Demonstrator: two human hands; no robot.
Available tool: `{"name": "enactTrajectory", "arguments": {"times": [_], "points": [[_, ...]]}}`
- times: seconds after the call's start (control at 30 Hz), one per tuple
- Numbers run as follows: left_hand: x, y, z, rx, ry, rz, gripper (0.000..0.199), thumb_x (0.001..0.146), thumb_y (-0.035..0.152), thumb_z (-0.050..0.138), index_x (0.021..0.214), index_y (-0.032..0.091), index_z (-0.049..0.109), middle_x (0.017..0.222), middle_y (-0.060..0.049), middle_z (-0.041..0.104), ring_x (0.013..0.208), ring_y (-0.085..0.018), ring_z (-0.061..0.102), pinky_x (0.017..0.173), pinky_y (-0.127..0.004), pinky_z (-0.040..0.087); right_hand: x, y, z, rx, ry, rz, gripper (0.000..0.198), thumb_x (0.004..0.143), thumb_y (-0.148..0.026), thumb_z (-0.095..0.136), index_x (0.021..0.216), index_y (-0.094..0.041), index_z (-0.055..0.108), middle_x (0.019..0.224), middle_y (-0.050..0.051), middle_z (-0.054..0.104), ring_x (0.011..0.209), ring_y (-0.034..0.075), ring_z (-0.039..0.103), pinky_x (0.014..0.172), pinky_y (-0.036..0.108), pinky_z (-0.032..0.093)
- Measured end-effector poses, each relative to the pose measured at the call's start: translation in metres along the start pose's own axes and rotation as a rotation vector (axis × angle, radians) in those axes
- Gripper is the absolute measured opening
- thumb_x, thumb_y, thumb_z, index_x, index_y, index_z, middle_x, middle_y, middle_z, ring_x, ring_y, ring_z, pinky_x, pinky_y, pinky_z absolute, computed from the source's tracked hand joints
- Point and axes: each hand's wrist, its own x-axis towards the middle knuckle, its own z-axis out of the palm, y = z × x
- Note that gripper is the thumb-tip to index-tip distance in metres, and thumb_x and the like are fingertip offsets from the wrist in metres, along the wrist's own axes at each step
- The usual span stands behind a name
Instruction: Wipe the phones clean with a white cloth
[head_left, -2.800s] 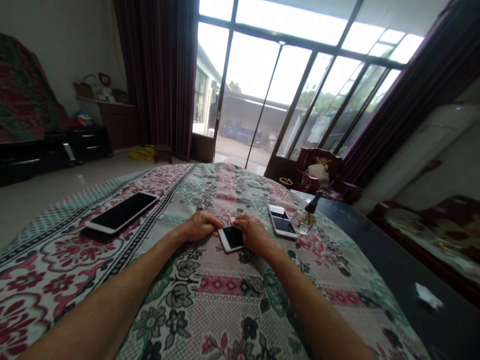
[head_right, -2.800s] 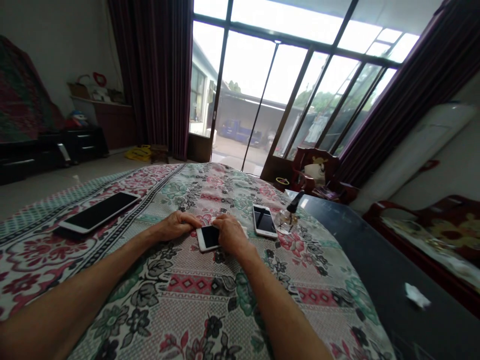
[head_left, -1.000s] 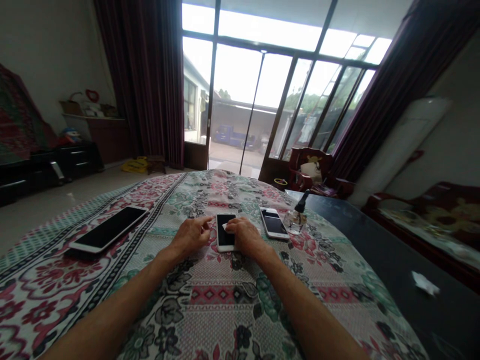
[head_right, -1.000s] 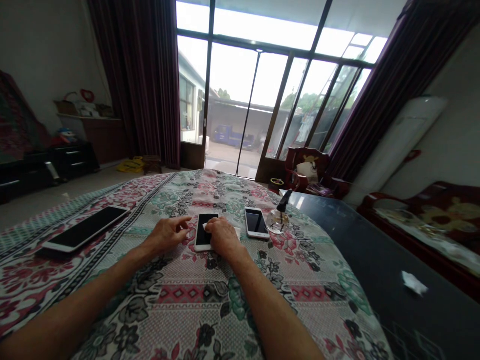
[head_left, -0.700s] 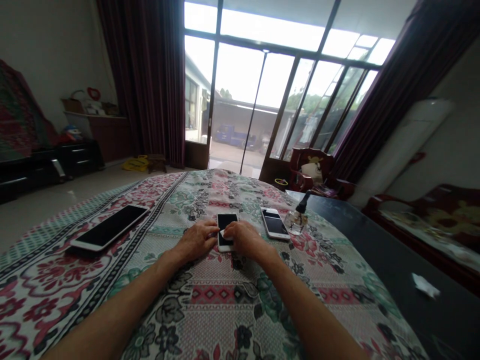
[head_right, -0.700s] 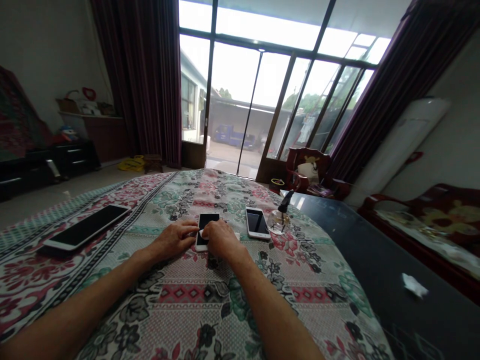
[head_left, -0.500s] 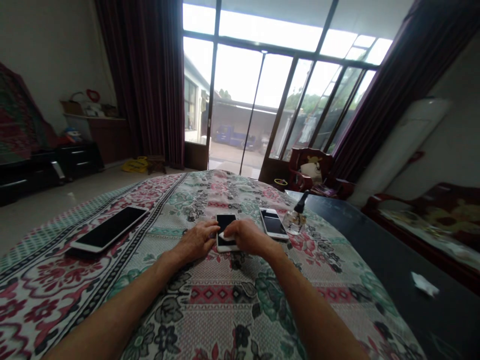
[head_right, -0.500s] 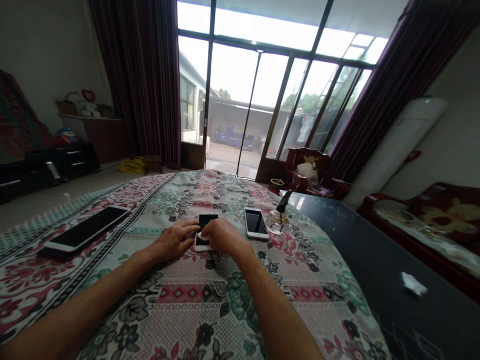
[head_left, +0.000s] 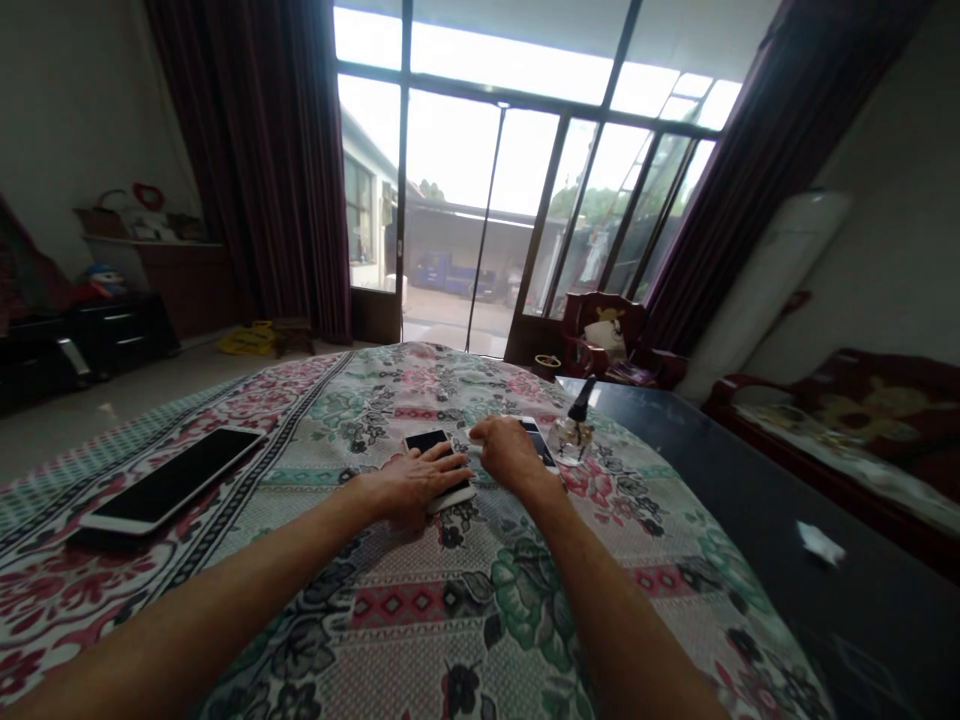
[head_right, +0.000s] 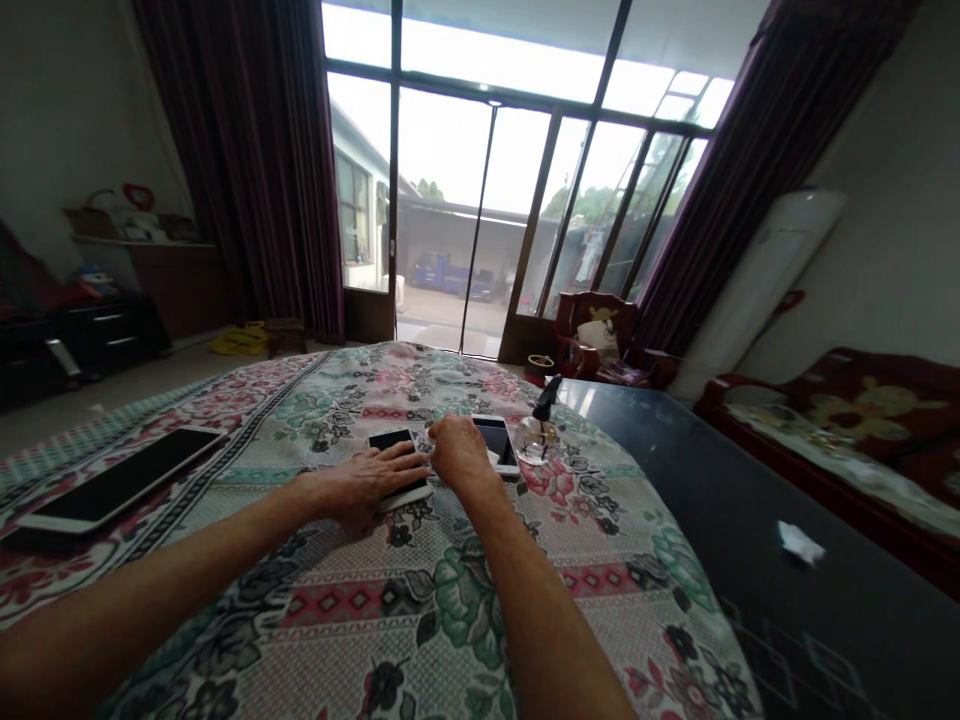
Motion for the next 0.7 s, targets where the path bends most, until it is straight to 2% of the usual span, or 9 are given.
{"name": "enactTrajectory", "arguments": {"times": [0.17,0.27,0.37,0.47,0.57,0.7], "points": [[-0.011,0.005,-0.009,-0.053,0.044,-0.088,0.087,0.06,0.03,0.073,0.141,0.019,0.045,0.141,-0.018,0.048,0.131,-0.043,0.037,0.107,-0.062,0.029,0.0,0.0,0.003,0.081,0.005,0.008,0.037,0.076,0.001,0.054,0.095,-0.021,0.076,0.105,0.01,0.073,0.101,0.02,0.064,0.086,0.026,0.043],[-0.019,-0.002,-0.005,-0.157,0.106,-0.132,0.086,0.061,0.036,0.073,0.141,0.021,0.046,0.143,-0.017,0.047,0.131,-0.043,0.037,0.109,-0.06,0.025,0.002,0.0,0.009,0.124,0.016,-0.008,0.04,0.074,0.002,0.054,0.095,-0.023,0.076,0.104,0.008,0.074,0.102,0.021,0.065,0.088,0.026,0.044],[-0.022,-0.01,0.0,-0.22,0.136,-0.1,0.085,0.06,0.037,0.074,0.14,0.025,0.048,0.145,-0.013,0.047,0.132,-0.04,0.037,0.111,-0.058,0.022,0.003,0.0,0.016,0.143,0.059,-0.027,0.042,0.073,0.001,0.054,0.099,-0.022,0.076,0.104,0.009,0.074,0.102,0.022,0.066,0.089,0.029,0.046],[-0.026,-0.022,0.0,-0.32,0.197,-0.129,0.085,0.058,0.04,0.077,0.137,0.023,0.053,0.136,-0.012,0.057,0.124,-0.038,0.046,0.106,-0.053,0.031,0.005,0.001,0.019,0.235,0.119,-0.064,0.04,0.075,0.0,0.053,0.101,-0.02,0.076,0.106,0.01,0.073,0.102,0.022,0.066,0.092,0.03,0.047],[-0.036,-0.039,-0.009,-0.564,0.277,-0.187,0.074,0.063,0.042,0.074,0.133,0.022,0.058,0.12,-0.009,0.067,0.11,-0.034,0.058,0.094,-0.045,0.043,0.006,0.0,0.015,0.401,0.241,-0.1,0.037,0.081,-0.002,0.049,0.101,-0.018,0.075,0.108,0.008,0.073,0.102,0.019,0.067,0.096,0.031,0.047],[-0.052,-0.054,-0.022,-0.867,0.366,-0.159,0.071,0.066,0.035,0.072,0.135,0.025,0.056,0.133,-0.005,0.062,0.122,-0.031,0.052,0.104,-0.044,0.037,0.008,-0.005,0.011,0.588,0.407,-0.126,0.037,0.08,-0.004,0.047,0.097,-0.022,0.075,0.105,0.003,0.074,0.099,0.017,0.067,0.093,0.032,0.05]]}}
